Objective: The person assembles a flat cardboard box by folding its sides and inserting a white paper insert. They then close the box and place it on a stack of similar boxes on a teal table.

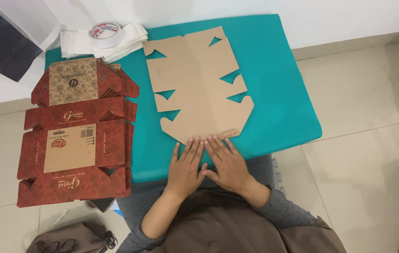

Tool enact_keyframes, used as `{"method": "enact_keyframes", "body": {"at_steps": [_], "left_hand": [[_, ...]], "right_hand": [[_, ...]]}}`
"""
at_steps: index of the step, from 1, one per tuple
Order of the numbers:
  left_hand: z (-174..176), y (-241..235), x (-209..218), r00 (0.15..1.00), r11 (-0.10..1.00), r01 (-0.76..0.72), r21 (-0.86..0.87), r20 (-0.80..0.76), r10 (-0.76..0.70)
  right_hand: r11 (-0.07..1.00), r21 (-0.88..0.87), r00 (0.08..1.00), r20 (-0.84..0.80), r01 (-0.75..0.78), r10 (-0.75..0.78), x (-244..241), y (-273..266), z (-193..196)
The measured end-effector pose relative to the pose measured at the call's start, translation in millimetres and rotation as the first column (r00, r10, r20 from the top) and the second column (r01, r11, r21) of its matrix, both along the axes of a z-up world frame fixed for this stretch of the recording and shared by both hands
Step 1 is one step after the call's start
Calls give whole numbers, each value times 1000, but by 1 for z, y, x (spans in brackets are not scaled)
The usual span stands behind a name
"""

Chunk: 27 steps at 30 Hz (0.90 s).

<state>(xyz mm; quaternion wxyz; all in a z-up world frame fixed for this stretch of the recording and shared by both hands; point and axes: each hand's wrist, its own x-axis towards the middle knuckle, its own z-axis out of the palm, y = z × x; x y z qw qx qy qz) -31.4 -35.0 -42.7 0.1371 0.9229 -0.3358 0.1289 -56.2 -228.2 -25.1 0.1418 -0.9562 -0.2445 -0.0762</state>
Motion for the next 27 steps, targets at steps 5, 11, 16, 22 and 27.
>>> {"method": "enact_keyframes", "body": {"at_steps": [5,11,16,22,27], "left_hand": [[13,16,2,996,996,-82,-31,-20,81],[10,21,2,993,991,-116,-71,-4,116],[21,21,4,994,986,-110,-129,-6,110],[40,29,40,984,988,-136,-80,-129,125],[59,44,70,979,979,-203,-4,15,203]], "right_hand": [[977,-53,975,-73,207,-211,1,-38,11],[940,-121,944,131,317,-302,-1,-50,3],[942,-4,922,210,335,-327,18,-41,4],[991,108,986,140,74,-89,35,-25,-15],[981,177,990,107,76,-96,14,-63,8]]}}
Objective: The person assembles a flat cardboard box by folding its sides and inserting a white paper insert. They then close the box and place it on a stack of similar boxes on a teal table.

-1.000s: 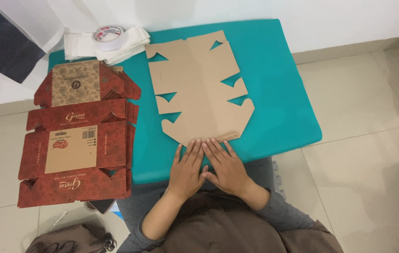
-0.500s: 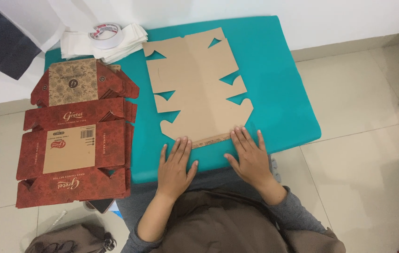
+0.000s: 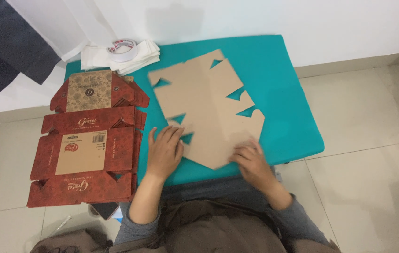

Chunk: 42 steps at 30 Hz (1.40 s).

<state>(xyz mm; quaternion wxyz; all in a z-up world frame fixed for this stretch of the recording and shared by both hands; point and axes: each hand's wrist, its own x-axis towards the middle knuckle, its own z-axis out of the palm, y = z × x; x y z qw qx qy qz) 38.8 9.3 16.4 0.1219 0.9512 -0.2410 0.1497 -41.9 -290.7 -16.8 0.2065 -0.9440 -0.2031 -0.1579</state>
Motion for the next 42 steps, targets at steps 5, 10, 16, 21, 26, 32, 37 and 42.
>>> {"method": "enact_keyframes", "body": {"at_steps": [5,10,16,21,26,32,37,42], "left_hand": [[7,-7,-4,996,999,34,-27,-79,-36],[12,-23,-14,975,992,123,-13,-187,-124],[12,-32,-29,911,985,129,119,-407,-70],[11,-35,-53,931,990,79,118,-364,-31],[8,-36,-52,930,993,68,99,-367,-27],[-4,-38,-43,931,998,47,45,-365,-27],[-8,-41,-41,958,991,-16,-132,-284,-23],[2,-60,-40,931,979,204,15,-312,-190]], "right_hand": [[967,74,969,3,245,-246,-11,-95,-12],[879,110,884,-121,463,-451,19,-166,-27],[748,449,866,-355,489,-352,55,-169,-10],[536,783,943,-320,316,-89,62,-127,35],[632,755,968,-250,173,35,50,-56,78],[930,369,958,-266,-5,110,40,7,89],[973,-44,888,-421,-227,188,44,28,59],[938,-131,874,-421,-322,241,43,14,44]]}}
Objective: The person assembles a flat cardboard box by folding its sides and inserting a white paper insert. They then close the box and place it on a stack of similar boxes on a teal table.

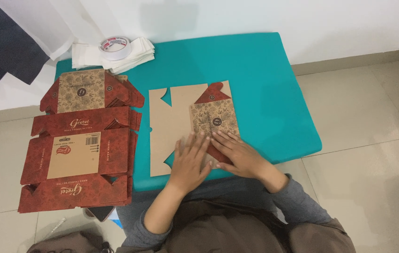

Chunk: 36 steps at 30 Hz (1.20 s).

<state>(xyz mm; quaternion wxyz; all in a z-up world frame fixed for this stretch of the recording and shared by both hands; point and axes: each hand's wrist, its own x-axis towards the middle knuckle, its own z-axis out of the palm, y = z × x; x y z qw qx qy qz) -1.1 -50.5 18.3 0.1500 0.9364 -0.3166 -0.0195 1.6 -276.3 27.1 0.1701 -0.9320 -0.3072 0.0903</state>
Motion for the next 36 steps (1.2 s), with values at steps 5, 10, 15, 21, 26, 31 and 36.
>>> {"method": "enact_keyframes", "body": {"at_steps": [5,10,15,21,26,31,36], "left_hand": [[-11,-2,3,998,999,25,45,-66,-22],[-28,-2,3,999,1000,9,12,35,-9],[-25,-2,2,999,1000,-7,4,41,7],[-19,-3,2,1000,998,-6,66,29,5],[-26,-2,2,999,999,-19,42,30,18],[-23,-2,0,985,988,-146,-50,90,150],[-12,-1,1,988,966,-157,-206,-41,152]], "right_hand": [[999,5,999,-33,41,-41,-13,-34,21],[989,-150,998,-58,7,-16,1,-48,26],[981,-175,993,-69,84,-97,62,-51,24],[955,-266,991,55,130,-120,102,-65,-3],[940,-320,993,42,118,-111,52,-51,2],[940,-315,991,56,130,-118,-8,-37,5],[929,-170,944,80,328,-319,-27,-1,12]]}}
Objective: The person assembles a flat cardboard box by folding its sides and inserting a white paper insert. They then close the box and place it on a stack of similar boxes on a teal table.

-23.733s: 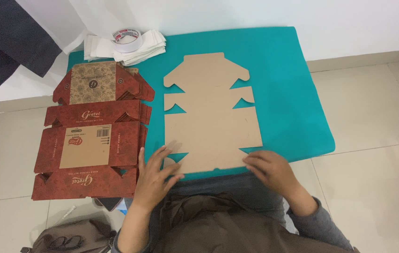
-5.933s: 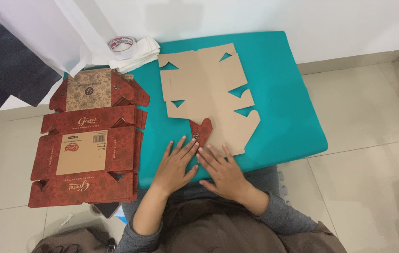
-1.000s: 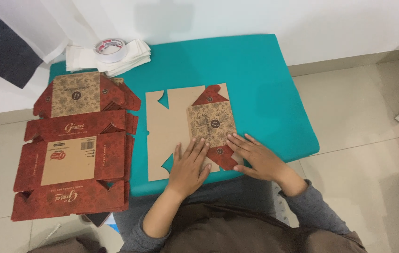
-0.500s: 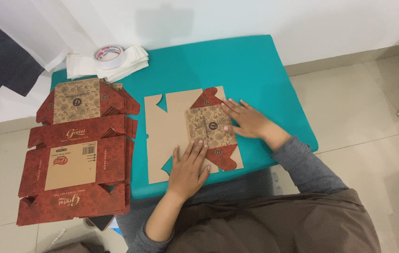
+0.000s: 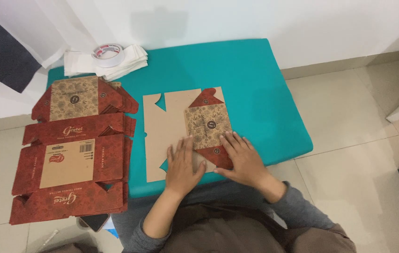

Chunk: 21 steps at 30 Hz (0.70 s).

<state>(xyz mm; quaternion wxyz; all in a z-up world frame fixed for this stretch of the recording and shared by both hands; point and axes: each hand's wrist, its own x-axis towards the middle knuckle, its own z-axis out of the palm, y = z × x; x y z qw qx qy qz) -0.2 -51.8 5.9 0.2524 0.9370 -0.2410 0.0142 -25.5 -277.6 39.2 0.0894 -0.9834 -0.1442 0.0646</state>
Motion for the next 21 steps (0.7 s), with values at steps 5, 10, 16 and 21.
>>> {"method": "enact_keyframes", "body": {"at_steps": [5,10,16,21], "left_hand": [[3,7,-1,993,979,116,-168,6,-117],[-10,11,-1,996,935,44,-353,87,-14],[-13,17,-5,997,755,-21,-655,39,61],[15,38,-8,995,962,-82,-260,28,93]], "right_hand": [[993,19,970,212,120,-121,1,23,-22],[978,147,936,299,150,-188,-2,18,-29],[632,746,807,234,208,-542,10,-67,-120],[401,859,738,42,318,-674,19,-90,-139]]}}
